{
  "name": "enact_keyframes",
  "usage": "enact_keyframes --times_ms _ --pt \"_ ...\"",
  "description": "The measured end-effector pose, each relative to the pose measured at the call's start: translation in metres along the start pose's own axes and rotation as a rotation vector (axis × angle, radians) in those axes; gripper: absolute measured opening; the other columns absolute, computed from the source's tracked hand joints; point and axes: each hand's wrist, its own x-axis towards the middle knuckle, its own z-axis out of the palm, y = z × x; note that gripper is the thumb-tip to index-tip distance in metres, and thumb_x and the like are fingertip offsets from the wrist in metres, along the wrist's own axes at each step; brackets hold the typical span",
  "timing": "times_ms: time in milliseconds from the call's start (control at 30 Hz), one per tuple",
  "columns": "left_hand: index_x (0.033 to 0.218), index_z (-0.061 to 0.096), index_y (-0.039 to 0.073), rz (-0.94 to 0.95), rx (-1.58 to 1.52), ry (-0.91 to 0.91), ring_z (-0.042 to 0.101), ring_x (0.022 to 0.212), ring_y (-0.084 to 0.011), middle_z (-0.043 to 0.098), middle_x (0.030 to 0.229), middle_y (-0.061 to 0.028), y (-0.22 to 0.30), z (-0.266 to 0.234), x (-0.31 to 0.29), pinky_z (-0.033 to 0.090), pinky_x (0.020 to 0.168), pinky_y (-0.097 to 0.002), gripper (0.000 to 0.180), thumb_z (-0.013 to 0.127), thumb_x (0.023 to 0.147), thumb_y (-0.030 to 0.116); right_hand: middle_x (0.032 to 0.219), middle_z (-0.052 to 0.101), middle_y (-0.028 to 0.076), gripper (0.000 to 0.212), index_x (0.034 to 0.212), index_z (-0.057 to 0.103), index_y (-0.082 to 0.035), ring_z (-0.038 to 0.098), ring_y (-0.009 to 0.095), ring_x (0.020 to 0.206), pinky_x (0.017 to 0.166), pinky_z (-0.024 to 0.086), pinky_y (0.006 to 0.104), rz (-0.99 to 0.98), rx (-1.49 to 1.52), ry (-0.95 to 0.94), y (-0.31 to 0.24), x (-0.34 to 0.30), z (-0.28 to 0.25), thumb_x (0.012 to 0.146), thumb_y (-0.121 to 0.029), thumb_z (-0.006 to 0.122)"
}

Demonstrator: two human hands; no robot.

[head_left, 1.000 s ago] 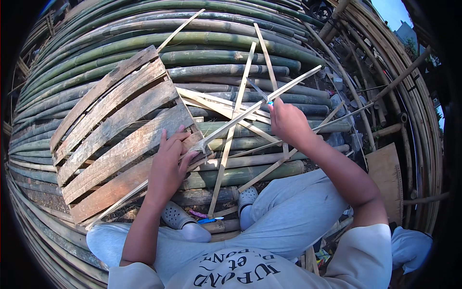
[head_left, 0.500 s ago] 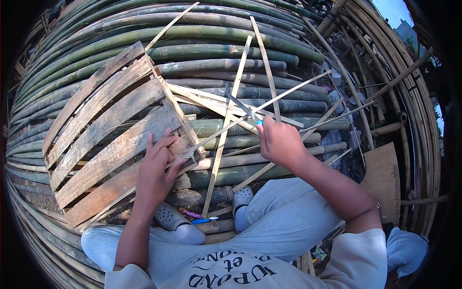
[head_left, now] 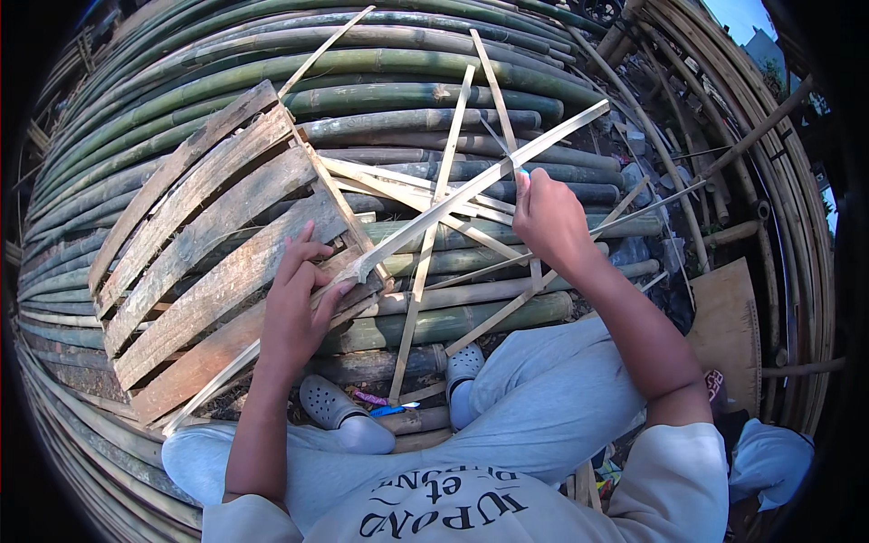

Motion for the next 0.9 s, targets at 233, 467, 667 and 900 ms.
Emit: enact_keyframes --times_ms 233,467,667,900 --pt "0.073 0.044 0.002 -0.013 -0.037 -0.013 0.04 0.141 -0.0392 0.06 0.119 -0.0139 0.008 -0.006 -0.007 0.028 0.119 -0.0524 0.032 0.075 0.08 -0.001 0.063 0.061 0.024 0.057 0.073 0.062 0.004 0.061 0.043 0.062 0.062 0.047 0.0478 0.204 0.352 0.061 -0.001 0.007 -0.007 0.098 -0.047 0.056" --pt "0.074 0.043 0.002 -0.091 -0.121 -0.102 0.035 0.144 -0.0401 0.058 0.124 -0.0159 0.012 -0.023 -0.021 0.03 0.119 -0.0497 0.034 0.077 0.078 -0.002 0.051 0.046 0.0 0.052 0.058 0.049 -0.007 0.04 0.011 0.042 0.042 0.032 0.0337 0.451 0.716 -0.076 -0.005 0.006 0.007 0.094 -0.04 0.067" --pt "0.113 0.053 0.002 -0.014 0.012 -0.112 0.026 0.148 -0.0387 0.044 0.145 -0.0175 0.02 -0.018 -0.019 0.014 0.121 -0.0575 0.036 0.067 0.08 -0.001 0.051 0.043 -0.003 0.051 0.058 0.046 -0.011 0.034 0.008 0.04 0.037 0.026 0.0285 0.47 0.829 -0.106 -0.014 0.001 0.008 0.095 -0.039 0.067" --pt "0.15 0.037 0.009 0.082 0.453 -0.324 0.018 0.151 -0.0325 0.031 0.16 -0.0102 0.034 -0.018 -0.006 -0.007 0.117 -0.0671 0.065 0.057 0.091 0.027 0.052 0.046 -0.003 0.048 0.061 0.054 -0.006 0.035 0.007 0.051 0.047 0.032 0.0312 0.443 0.768 -0.103 -0.009 0.002 0.004 0.094 -0.038 0.068"
